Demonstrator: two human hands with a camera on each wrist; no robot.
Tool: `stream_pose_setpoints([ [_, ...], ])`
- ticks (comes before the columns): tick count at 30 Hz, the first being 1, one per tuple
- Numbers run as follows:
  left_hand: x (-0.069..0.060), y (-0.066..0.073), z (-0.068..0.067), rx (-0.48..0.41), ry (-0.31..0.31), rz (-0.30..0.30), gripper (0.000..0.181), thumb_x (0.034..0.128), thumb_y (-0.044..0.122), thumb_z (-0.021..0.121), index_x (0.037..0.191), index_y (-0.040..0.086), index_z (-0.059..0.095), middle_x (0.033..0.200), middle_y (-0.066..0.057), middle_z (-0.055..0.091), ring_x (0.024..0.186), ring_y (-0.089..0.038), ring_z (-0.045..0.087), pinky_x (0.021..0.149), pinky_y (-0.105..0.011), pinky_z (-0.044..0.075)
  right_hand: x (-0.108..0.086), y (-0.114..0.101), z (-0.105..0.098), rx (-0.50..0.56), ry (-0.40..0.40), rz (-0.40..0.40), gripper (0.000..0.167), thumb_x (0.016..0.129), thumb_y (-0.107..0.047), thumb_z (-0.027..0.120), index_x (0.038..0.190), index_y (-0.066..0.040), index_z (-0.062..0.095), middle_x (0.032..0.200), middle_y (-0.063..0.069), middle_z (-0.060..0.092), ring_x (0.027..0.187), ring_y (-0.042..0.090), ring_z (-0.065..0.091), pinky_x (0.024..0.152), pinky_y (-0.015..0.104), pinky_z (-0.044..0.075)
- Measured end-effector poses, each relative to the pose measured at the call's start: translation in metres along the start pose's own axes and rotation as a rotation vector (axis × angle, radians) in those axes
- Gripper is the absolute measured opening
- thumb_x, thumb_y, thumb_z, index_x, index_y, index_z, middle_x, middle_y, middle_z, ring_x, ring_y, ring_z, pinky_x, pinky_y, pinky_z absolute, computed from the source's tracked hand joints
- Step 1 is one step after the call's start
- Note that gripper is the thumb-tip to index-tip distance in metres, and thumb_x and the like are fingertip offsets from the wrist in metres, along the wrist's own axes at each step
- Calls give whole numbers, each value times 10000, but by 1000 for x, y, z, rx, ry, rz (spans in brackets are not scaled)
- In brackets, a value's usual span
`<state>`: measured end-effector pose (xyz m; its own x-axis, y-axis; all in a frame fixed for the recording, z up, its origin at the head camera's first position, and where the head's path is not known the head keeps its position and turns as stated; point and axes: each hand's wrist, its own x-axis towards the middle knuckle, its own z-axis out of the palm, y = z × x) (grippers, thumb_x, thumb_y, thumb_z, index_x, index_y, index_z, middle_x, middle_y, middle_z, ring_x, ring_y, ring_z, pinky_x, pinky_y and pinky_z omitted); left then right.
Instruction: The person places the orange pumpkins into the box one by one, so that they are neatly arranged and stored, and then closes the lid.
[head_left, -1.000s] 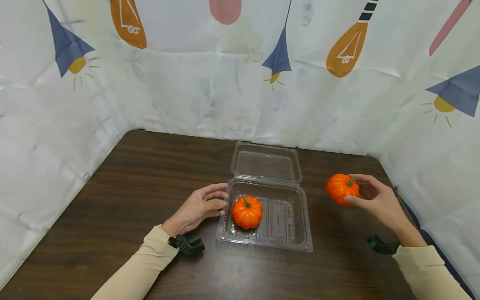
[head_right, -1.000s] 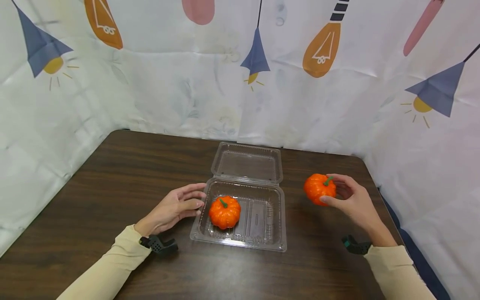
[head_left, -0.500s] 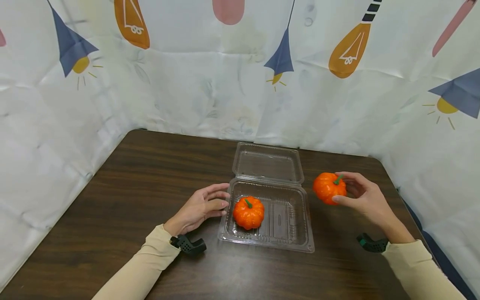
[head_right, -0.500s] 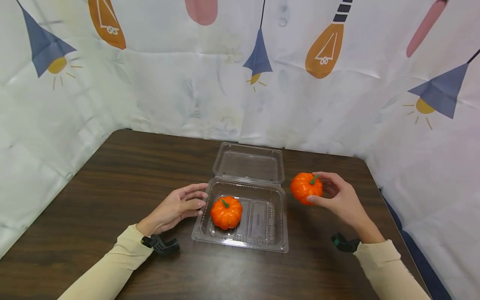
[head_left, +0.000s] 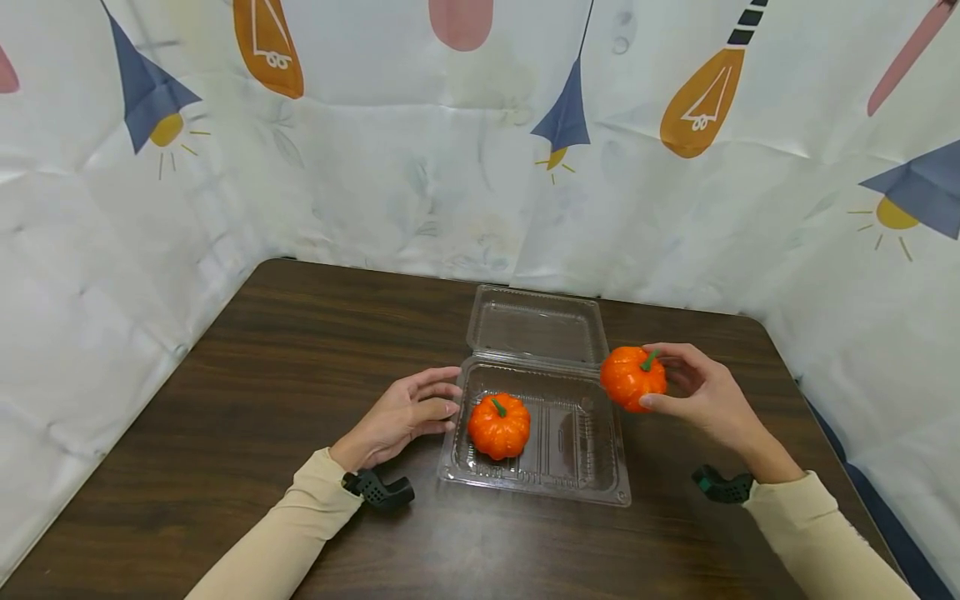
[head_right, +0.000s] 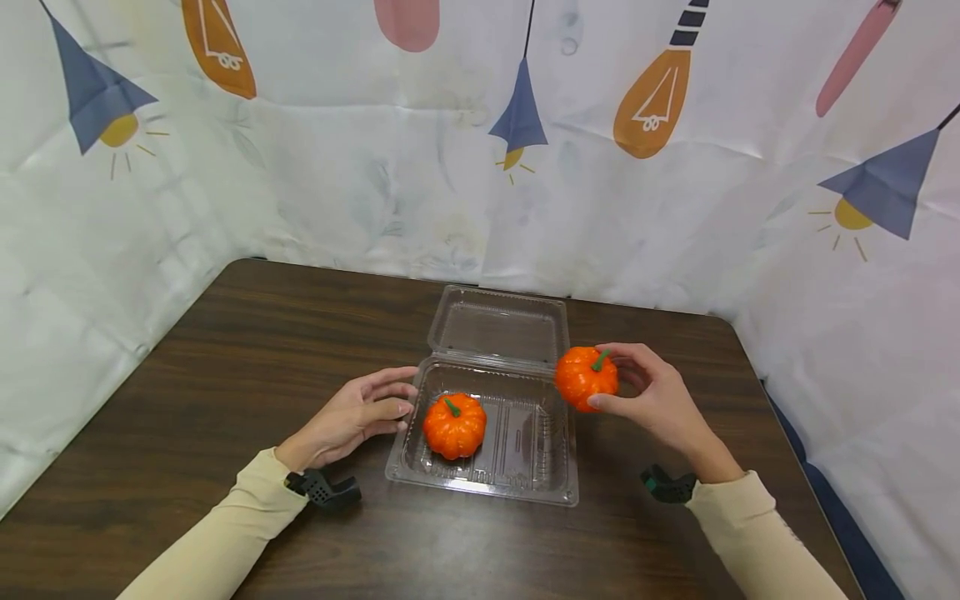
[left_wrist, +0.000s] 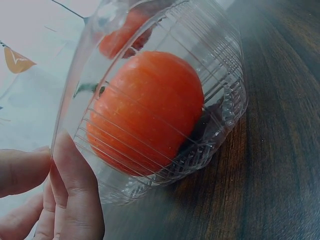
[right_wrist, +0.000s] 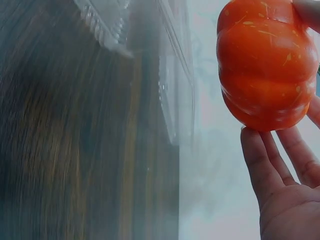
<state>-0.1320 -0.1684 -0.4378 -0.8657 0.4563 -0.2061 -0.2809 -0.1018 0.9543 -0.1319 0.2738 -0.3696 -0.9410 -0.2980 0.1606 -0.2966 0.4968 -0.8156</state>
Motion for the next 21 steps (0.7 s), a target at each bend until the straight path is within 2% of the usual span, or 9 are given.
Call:
stream_pose_setpoints([
  [21,-1,1,0,-13,2,-4,661,983,74,678,1575,63,384,1317,-76,570,1038,-138,641,873,-270,629,14,-15,35,130,-86,-92,649,816,48,830,1404,-44,570,1320,-117,594,1192,-23,628,1015,126,531],
])
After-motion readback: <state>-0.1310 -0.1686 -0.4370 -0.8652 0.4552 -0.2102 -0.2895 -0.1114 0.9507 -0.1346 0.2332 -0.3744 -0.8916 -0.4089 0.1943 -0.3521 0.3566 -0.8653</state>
